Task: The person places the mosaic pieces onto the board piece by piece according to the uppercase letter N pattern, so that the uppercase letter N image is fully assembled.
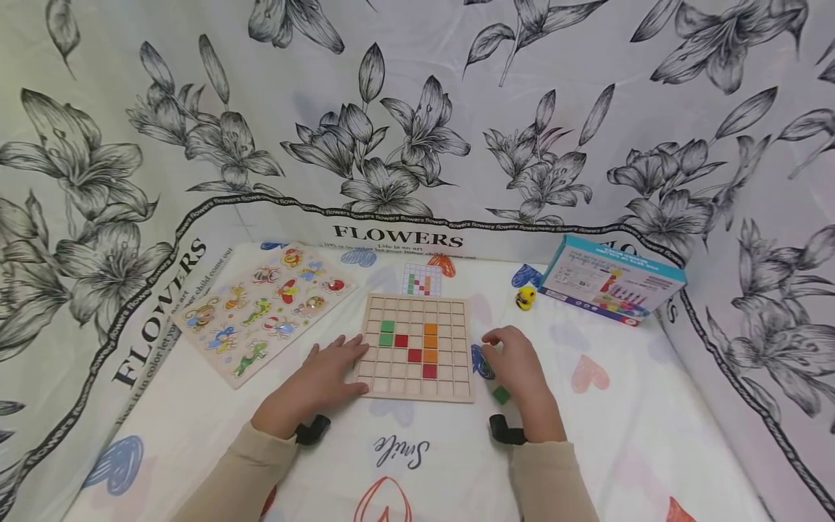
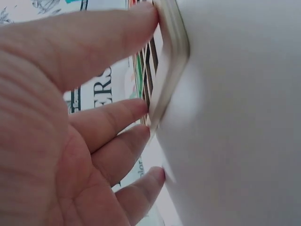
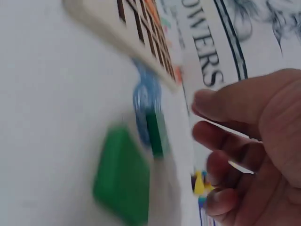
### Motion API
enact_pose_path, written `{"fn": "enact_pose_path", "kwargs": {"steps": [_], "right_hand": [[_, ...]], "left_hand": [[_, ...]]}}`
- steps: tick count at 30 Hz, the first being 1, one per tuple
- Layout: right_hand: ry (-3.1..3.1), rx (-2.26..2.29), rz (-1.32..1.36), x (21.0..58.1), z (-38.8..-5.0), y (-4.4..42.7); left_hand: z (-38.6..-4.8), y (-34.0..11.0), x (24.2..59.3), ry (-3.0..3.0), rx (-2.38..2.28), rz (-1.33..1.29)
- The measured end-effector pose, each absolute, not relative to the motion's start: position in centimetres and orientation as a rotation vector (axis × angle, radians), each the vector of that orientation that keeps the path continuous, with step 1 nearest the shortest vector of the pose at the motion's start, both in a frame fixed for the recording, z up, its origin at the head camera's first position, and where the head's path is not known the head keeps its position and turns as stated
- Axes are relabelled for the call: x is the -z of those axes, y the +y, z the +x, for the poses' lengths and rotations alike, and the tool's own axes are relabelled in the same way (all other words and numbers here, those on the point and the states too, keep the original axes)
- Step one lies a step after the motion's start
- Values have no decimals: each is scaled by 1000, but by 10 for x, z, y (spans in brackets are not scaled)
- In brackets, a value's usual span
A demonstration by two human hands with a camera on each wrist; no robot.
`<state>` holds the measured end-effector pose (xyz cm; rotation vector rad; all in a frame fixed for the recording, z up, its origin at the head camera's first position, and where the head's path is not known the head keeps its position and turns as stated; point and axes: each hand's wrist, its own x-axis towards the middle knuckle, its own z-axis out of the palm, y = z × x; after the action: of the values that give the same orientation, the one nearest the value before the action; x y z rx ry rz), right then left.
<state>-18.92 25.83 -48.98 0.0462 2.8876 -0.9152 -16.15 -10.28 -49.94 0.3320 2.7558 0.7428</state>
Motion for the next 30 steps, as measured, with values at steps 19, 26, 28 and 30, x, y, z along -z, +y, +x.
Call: {"fn": "enact_pose_path", "kwargs": {"steps": [19, 26, 28, 30], "right_hand": [[2722, 966, 60, 505, -178, 284], [2709, 987, 93, 507, -179, 284], [2707, 1000, 108, 506, -179, 284], [2713, 1007, 122, 506, -178, 284]], "left_hand": [[-164, -108, 503, 2738, -751, 304], [-163, -107, 500, 2730, -755, 302], [-163, -106, 499, 2726, -758, 300], [-162, -106, 498, 2726, -762, 302]]}}
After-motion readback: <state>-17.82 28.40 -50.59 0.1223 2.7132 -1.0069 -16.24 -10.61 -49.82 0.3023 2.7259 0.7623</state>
